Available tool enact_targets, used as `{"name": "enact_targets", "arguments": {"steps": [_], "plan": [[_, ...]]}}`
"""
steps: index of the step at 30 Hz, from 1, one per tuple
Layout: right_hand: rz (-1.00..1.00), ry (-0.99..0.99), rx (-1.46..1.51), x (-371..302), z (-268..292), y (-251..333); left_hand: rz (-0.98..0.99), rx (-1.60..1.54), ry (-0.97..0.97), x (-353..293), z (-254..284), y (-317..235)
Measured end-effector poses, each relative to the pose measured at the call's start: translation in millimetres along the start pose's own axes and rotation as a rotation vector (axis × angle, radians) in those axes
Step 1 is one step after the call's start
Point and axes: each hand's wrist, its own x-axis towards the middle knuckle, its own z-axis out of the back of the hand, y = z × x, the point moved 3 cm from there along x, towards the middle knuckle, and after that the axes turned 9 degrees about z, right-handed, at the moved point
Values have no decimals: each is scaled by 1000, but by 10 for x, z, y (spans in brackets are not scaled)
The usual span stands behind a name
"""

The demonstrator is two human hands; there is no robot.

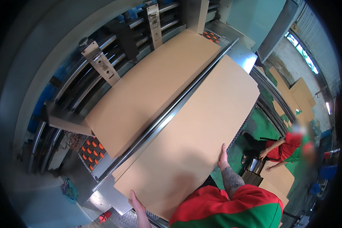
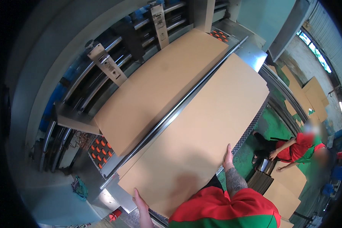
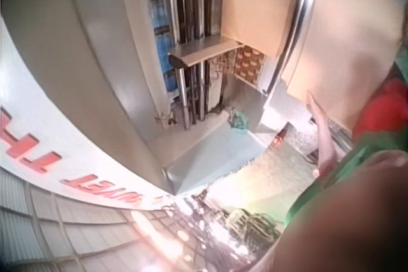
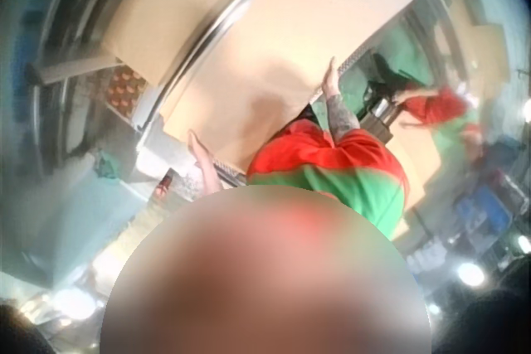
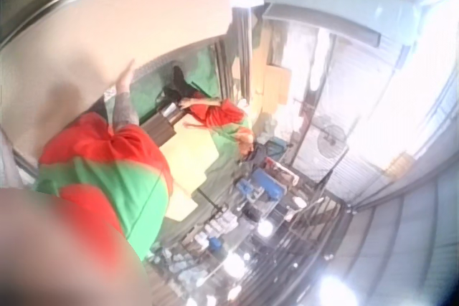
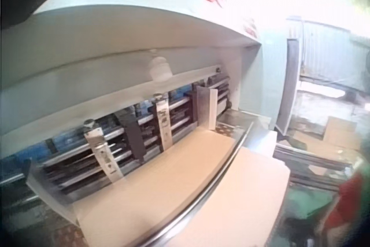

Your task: The person repeatedly places flat cardboard sheets onto a conveyor-fed machine, aligning them by hand and allowing the rollers to pull them through. The person also briefly operates the machine's control panel at the end.

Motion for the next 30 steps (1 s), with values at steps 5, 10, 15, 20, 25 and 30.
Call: {"name": "enact_targets", "arguments": {"steps": [5,10,15,20,25,30], "plan": [[-31,62,126,-92,-61,41,-217,-26,-43,-515,22,-258],[29,158,311,-237,-276,161,-434,-47,8,-735,218,-376],[105,321,382,-343,-770,315,-523,-252,107,-934,402,-561],[85,468,449,-298,-1513,403,-657,-628,32,-1392,439,-813],[-118,465,404,-382,-1990,78,-894,-664,-47,-1428,547,-1176],[-304,624,264,-257,-2096,-292,-1024,-537,-120,-1167,631,-1278]]}}
